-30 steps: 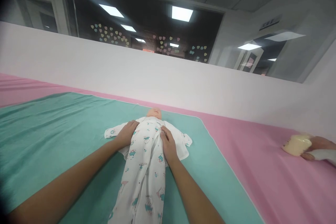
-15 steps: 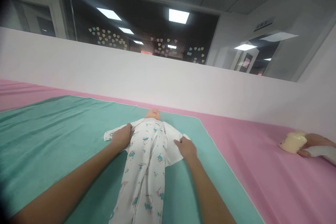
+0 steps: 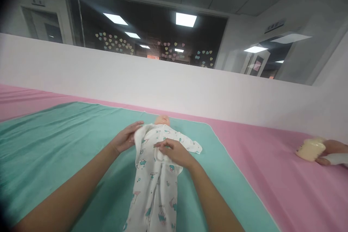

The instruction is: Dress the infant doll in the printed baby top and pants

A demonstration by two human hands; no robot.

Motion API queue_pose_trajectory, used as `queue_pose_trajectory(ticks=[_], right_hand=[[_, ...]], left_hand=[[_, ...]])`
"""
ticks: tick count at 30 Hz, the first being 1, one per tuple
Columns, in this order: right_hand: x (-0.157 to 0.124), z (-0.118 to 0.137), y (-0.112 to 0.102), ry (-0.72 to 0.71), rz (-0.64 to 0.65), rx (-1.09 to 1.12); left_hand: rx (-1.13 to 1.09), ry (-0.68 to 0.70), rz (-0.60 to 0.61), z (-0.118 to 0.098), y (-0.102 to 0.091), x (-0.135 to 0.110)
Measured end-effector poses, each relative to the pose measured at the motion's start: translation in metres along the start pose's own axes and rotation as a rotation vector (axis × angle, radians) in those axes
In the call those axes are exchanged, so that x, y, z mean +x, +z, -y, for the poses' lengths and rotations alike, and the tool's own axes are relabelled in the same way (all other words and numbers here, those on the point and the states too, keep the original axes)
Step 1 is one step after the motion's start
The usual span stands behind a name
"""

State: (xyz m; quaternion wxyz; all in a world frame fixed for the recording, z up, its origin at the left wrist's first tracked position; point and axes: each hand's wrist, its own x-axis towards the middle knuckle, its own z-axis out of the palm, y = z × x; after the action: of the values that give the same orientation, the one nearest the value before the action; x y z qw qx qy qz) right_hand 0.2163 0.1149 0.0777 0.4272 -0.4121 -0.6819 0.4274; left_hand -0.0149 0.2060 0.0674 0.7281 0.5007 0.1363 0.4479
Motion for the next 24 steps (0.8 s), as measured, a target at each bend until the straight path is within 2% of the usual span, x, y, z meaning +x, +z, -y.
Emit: queue_pose_trajectory(ticks=[2, 4, 6, 9, 12, 14, 19, 24], right_hand=[[-0.002, -0.002, 0.003, -0.020, -0.057, -0.013], [0.001, -0.009, 0.000, -0.051, -0.238, 0.024], [0.012, -0.017, -0.003, -0.079, -0.374, 0.023], [0.041, -0.023, 0.000, -0.060, -0.437, -0.140], [0.083, -0.019, 0.006, 0.075, -0.352, -0.387], [0.112, -0.013, 0.008, 0.167, -0.257, -0.441], [0.165, -0.006, 0.010, 0.335, -0.046, -0.285], [0.177, -0.012, 0.013, 0.410, 0.037, -0.015]], left_hand=[[-0.039, -0.021, 0.133, -0.004, 0.006, -0.003], [-0.054, 0.003, 0.146, -0.003, 0.006, -0.004], [-0.009, 0.027, 0.047, 0.003, 0.004, -0.001], [0.211, 0.021, -0.125, 0.017, 0.001, 0.005], [0.470, 0.009, -0.192, 0.029, 0.003, 0.009], [0.543, -0.001, -0.204, 0.034, 0.005, 0.010], [0.482, 0.000, -0.248, 0.041, 0.002, 0.012], [0.386, 0.024, -0.216, 0.047, -0.006, 0.015]])
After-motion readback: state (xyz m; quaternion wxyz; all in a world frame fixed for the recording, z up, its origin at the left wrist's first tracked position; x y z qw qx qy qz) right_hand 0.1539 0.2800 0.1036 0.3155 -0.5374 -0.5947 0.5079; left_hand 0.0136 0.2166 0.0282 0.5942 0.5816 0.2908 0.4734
